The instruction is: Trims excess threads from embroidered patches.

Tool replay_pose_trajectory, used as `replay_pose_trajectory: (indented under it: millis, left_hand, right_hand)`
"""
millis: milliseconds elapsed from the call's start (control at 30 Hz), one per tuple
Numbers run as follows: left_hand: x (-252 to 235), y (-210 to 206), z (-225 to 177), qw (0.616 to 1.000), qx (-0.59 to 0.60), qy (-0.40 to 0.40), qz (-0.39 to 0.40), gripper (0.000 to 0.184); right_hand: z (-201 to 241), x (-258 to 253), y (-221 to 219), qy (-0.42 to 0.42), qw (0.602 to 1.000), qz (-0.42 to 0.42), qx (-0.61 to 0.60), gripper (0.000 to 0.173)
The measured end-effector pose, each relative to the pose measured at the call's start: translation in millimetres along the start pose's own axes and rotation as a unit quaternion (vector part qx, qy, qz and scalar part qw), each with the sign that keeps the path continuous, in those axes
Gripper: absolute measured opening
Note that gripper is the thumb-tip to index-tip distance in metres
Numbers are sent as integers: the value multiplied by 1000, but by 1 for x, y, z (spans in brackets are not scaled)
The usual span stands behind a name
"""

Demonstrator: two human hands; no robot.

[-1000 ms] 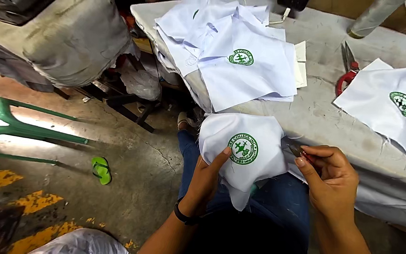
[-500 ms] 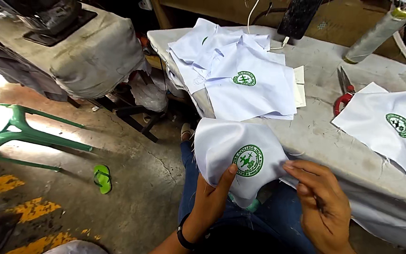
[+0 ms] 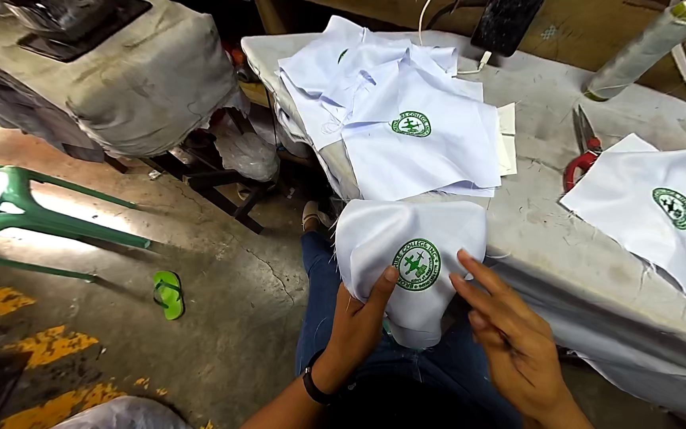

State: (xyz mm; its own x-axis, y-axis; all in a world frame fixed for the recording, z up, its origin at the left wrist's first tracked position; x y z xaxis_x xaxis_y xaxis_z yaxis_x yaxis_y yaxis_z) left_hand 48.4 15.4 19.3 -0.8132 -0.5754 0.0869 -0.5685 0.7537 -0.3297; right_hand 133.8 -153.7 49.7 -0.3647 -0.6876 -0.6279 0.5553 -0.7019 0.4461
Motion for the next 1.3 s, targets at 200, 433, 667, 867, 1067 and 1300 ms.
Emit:
replay_pose_trajectory:
  millis: [200,433,667,867,1067,1300]
  left_hand:
    - [-7,0,1,998,29,49,-11,18]
    - [-11,7,2,997,33,69,-25,18]
    - [-12,3,1,997,35,69,-15,18]
    - [-13,1,0,997,39,74,-2,17]
    - [-11,0,0,995,53,84,9,18]
    - [-8,-5,2,992,76,95,22,19]
  right_hand:
    - [13,21,-47,57,972,220,-65,39]
    - [-7,23,1,-32,994,72,-76,30]
    - [-15,24,19,-65,996,-26,-55,26]
    - [-17,20,27,-76,992,-87,-46,24]
    - [-14,17,36,-57,987,-149,4,21]
    - [-10,3,26,-3,993,-99,61,33]
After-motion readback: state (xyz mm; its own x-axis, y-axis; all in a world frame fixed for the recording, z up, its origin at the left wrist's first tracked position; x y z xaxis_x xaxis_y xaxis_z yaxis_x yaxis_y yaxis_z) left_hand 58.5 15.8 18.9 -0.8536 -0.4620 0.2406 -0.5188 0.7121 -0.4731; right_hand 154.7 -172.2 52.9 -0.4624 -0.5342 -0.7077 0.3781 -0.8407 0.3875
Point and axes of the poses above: each hand's wrist, its own x-axis away from the middle knuckle, its own y-axis out of the back of the hand, z = x × y, the point moved 6 cm from there along -x, towards the middle knuckle, and after that the axes turned 12 degrees about y, right-handed, at the moved point
